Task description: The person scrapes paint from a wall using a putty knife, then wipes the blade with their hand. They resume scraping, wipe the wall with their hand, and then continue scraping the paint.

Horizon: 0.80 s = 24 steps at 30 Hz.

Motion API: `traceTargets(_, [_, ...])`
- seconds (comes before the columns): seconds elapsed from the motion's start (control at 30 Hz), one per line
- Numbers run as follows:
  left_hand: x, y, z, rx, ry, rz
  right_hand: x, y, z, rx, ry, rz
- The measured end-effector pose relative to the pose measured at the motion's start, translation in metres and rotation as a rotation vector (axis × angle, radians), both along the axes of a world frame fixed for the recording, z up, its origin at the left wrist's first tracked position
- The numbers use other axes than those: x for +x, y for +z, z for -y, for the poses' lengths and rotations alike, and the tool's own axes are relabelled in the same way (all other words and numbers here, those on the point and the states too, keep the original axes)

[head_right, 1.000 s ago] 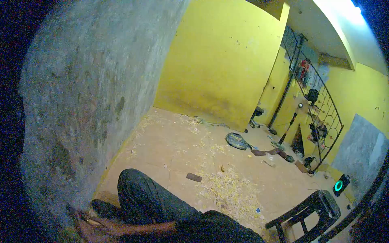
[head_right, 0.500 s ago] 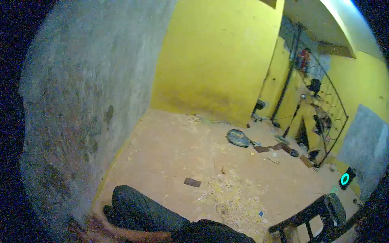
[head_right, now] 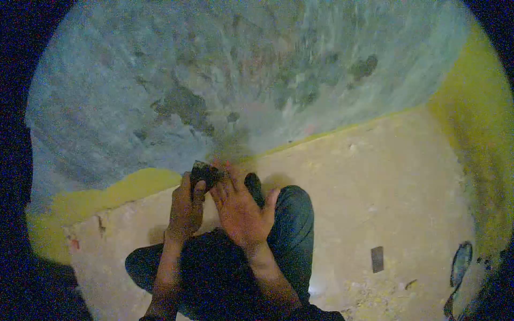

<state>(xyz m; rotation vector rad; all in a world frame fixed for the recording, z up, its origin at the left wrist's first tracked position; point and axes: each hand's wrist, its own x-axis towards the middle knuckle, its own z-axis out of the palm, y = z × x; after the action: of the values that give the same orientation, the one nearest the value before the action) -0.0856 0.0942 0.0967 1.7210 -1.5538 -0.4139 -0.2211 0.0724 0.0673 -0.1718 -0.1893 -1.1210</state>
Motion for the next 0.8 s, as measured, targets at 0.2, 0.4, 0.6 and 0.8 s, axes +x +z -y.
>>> traceTargets(0.2, [-0.040,0.009,0.008,0.061,-0.090,0.196,-0.029,-0.004,0.004,0.053,-0.066,0.098])
traceTargets(0.4, [-0.075,0.000,0.012,0.089,-0.247,0.284,-0.059,-0.006,0.011,-0.010,-0.216,0.127])
traceTargets(0.6, [-0.092,0.011,-0.001,0.066,-0.309,0.256,-0.075,0.009,0.002,-0.043,-0.330,0.107])
traceTargets(0.8, [-0.079,0.013,-0.018,0.026,-0.315,0.301,-0.063,0.019,-0.006,-0.034,-0.317,0.073])
